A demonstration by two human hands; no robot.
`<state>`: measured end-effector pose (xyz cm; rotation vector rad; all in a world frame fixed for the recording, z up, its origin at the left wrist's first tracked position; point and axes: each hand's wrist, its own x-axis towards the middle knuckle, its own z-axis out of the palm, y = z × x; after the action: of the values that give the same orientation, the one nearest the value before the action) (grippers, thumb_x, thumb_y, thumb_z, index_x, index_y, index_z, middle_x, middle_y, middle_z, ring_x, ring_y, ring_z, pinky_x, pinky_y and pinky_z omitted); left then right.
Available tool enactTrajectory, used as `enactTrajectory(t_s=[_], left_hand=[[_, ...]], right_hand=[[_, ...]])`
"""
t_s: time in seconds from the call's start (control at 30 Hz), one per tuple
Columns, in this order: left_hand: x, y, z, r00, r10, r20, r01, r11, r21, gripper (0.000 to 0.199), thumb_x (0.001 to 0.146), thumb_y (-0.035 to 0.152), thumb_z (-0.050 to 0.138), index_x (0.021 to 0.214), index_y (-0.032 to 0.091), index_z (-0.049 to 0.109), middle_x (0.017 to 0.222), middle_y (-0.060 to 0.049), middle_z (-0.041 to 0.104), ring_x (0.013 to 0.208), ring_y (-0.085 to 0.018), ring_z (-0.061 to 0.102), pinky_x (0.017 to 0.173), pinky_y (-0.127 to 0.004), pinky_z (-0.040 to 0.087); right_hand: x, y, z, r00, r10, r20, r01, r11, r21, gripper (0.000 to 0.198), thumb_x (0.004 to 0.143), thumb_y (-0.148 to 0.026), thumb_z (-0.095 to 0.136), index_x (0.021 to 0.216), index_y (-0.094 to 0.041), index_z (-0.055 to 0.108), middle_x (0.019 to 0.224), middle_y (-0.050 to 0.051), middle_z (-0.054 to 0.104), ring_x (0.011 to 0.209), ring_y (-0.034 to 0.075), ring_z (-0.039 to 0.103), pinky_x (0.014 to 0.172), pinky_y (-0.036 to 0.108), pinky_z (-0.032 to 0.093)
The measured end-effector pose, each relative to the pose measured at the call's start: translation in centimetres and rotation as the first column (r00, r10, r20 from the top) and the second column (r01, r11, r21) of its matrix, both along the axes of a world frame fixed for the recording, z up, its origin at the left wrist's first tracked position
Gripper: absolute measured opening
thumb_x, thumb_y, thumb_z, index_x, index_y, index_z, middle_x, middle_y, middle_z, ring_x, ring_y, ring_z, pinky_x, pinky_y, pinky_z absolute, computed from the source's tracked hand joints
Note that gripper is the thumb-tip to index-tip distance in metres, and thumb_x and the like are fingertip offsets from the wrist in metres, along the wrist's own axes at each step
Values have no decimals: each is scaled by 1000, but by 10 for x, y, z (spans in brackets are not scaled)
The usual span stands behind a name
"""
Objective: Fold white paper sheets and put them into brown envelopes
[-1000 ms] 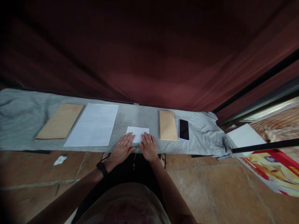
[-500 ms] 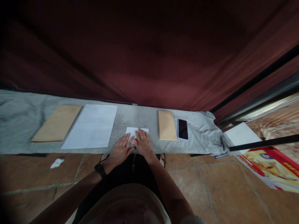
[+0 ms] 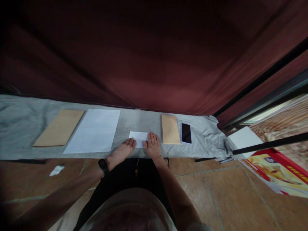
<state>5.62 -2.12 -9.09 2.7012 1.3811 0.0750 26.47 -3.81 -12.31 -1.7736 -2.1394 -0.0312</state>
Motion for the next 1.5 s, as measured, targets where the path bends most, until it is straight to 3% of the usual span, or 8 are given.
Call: enactTrajectory(t_s=[0.33, 0.43, 0.5, 0.6, 0.67, 0.77, 1.0, 1.5], left_hand=[[3, -3, 68, 968, -35, 250, -3, 989, 150, 51, 93, 9, 41, 140, 21, 57, 153, -13, 53, 145, -29, 45, 119, -50, 37], [6, 0, 76, 756, 224, 615, -344, 935, 83, 63, 97, 31, 53, 157, 21, 35, 166, -13, 34, 155, -30, 27, 124, -53, 30], [10, 0, 67, 479, 458, 749, -445, 862, -242, 69, 96, 41, 56, 157, 17, 33, 157, -18, 46, 146, -32, 43, 116, -51, 42], [16, -5, 39, 200, 747, 634, -112, 660, -743, 58, 94, 42, 58, 143, 13, 50, 122, -18, 71, 108, -29, 71, 92, -45, 60], [18, -8, 21, 126, 809, 574, 33, 575, -818, 52, 88, 35, 65, 134, 13, 58, 105, -13, 75, 89, -23, 74, 80, -39, 62], [10, -4, 6, 143, 768, 624, -69, 637, -768, 60, 81, 23, 67, 139, 14, 54, 87, -4, 73, 75, -18, 70, 69, -31, 59], [-17, 40, 11, 567, 532, 629, -265, 841, -472, 68, 78, 13, 63, 145, 18, 51, 69, 6, 62, 61, -14, 59, 65, -28, 51], [10, 50, -9, 616, 477, 627, -433, 870, -237, 63, 86, 18, 59, 148, 16, 48, 120, -12, 68, 104, -24, 68, 95, -39, 55]], right_hand=[[-30, -9, 43, 902, -12, -431, -63, 985, -160, 40, 102, -22, 45, 138, -23, 62, 136, 6, 69, 123, 20, 65, 112, 36, 48], [-35, 4, 54, 640, -159, -752, 7, 980, -201, 39, 105, -33, 37, 131, -23, 65, 109, 4, 79, 103, 21, 73, 94, 34, 58], [-40, 9, 56, 405, -207, -891, 6, 975, -224, 43, 105, -40, 36, 128, -18, 65, 98, 6, 79, 92, 22, 75, 86, 36, 61], [-50, 8, 50, 12, -231, -973, -47, 972, -231, 42, 99, -43, 46, 120, -11, 66, 98, 13, 78, 85, 25, 76, 81, 40, 62], [-53, 3, 43, -88, -241, -966, -54, 970, -237, 40, 95, -43, 52, 115, -12, 66, 99, 14, 78, 83, 25, 75, 79, 40, 62], [-41, -4, 33, 31, -296, -955, 12, 955, -295, 34, 92, -42, 54, 111, -16, 66, 101, 13, 78, 81, 23, 75, 73, 35, 62], [11, -5, 17, 354, -385, -852, 125, 923, -365, 29, 88, -41, 52, 98, -20, 68, 80, 2, 74, 66, 19, 70, 54, 26, 53], [17, 11, 24, 791, -407, -456, 303, 909, -286, 19, 93, -21, 55, 103, -22, 72, 95, 8, 78, 85, 21, 75, 77, 28, 54]])
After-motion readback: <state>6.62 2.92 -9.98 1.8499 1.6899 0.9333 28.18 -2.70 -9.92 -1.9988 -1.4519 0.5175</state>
